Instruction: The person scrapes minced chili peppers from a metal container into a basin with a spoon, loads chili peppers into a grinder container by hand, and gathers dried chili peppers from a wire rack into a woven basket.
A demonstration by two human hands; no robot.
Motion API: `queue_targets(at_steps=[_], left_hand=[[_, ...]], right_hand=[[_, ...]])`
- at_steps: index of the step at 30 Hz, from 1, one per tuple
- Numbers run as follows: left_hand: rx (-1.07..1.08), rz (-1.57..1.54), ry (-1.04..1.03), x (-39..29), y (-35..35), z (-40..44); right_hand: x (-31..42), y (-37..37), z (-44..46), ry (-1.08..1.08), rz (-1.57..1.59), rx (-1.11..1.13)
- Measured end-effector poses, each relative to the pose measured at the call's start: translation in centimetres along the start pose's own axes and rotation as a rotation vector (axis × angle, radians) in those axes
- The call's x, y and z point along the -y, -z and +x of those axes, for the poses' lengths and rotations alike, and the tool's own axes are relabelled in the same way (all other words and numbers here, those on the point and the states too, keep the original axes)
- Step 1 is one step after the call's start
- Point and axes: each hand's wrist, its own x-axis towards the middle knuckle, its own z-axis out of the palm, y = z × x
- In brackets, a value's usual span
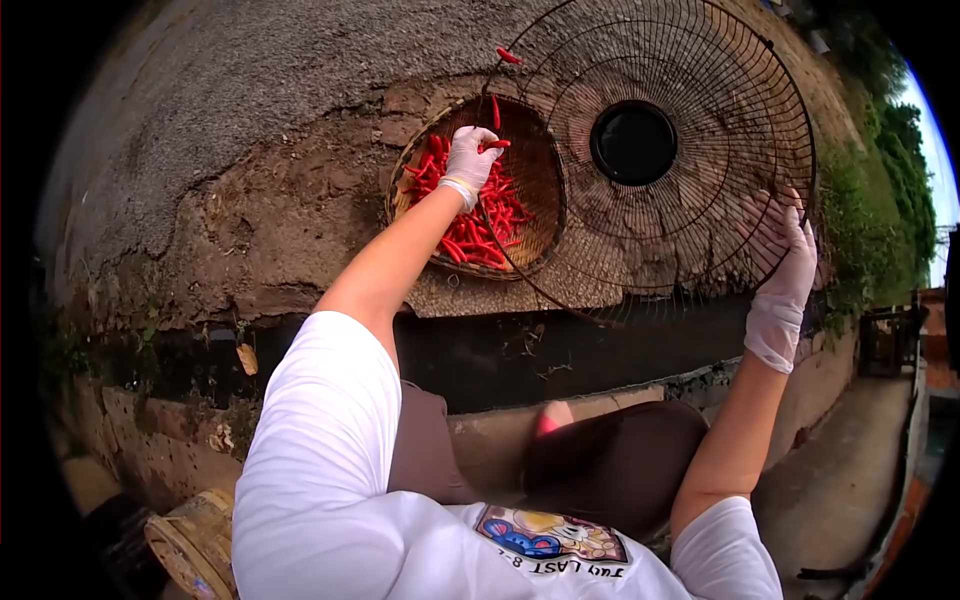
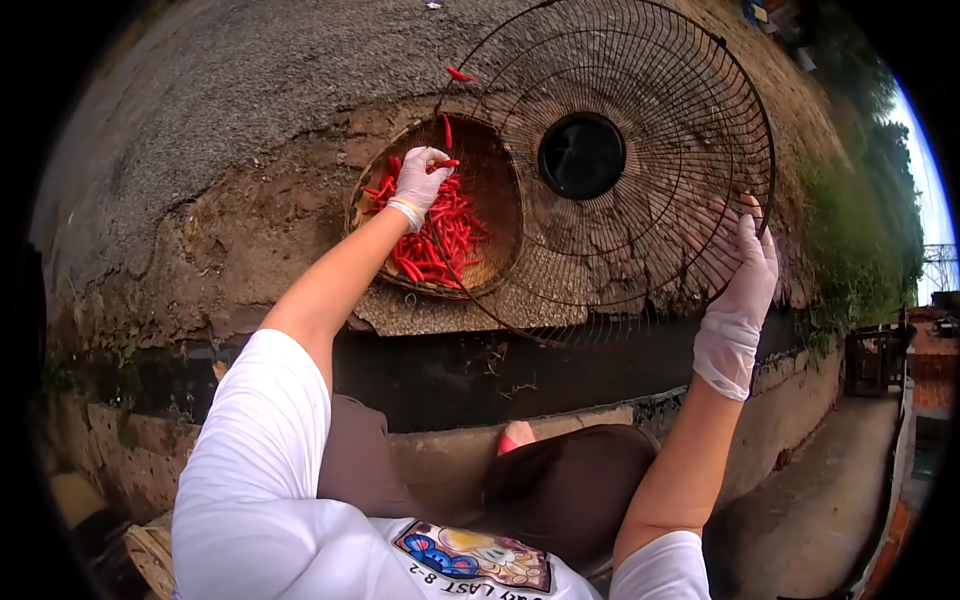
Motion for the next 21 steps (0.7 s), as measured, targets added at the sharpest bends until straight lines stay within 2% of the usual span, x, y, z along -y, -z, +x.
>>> queue_targets(at_steps=[2,3,4,6,7,8,10,11,12,14,15,16,18,21], left_hand=[[-0.219,-0.164,-0.102,1.6,-1.1,1.3],[-0.153,-0.281,0.017,2.7,-0.9,2.5],[-0.176,-0.496,0.163,2.2,-0.6,2.8],[-0.229,-0.314,0.335,-0.3,1.7,1.9],[-0.113,-0.307,0.449,2.3,1.5,2.4],[0.025,-0.173,0.492,5.8,0.9,2.9],[0.224,0.450,0.544,3.3,2.0,1.9],[0.236,0.539,0.558,0.2,3.1,1.4],[0.041,0.639,0.330,-1.3,3.1,0.5],[-0.051,0.745,-0.293,-0.8,2.6,1.1],[-0.010,0.788,-0.548,-0.7,2.2,1.4],[0.138,0.948,-0.683,-1.8,2.3,1.2],[0.319,1.120,-0.574,-3.1,1.9,1.0],[0.400,1.111,-0.569,-1.6,1.8,0.5]], right_hand=[[0.1,-0.1,0.0,0.010,-0.026,-0.013],[0.0,-0.1,0.0,0.009,-0.039,-0.026],[-0.1,0.0,0.0,0.007,-0.052,-0.038],[-0.4,0.2,0.2,-0.003,-0.065,-0.024],[-0.5,0.4,0.3,-0.007,-0.073,-0.016],[-0.6,0.6,0.5,-0.007,-0.075,-0.013],[-0.7,1.1,0.7,-0.008,-0.080,-0.006],[-0.6,1.1,0.7,-0.023,-0.063,0.008],[-0.4,1.1,0.7,-0.043,-0.049,0.022],[-0.4,1.2,0.7,-0.088,-0.022,0.049],[-0.4,1.4,0.7,-0.114,-0.012,0.062],[-0.4,1.5,0.7,-0.138,-0.001,0.075],[-0.5,1.5,0.8,-0.127,-0.012,0.100],[-0.5,1.6,0.6,-0.138,-0.002,0.105]])
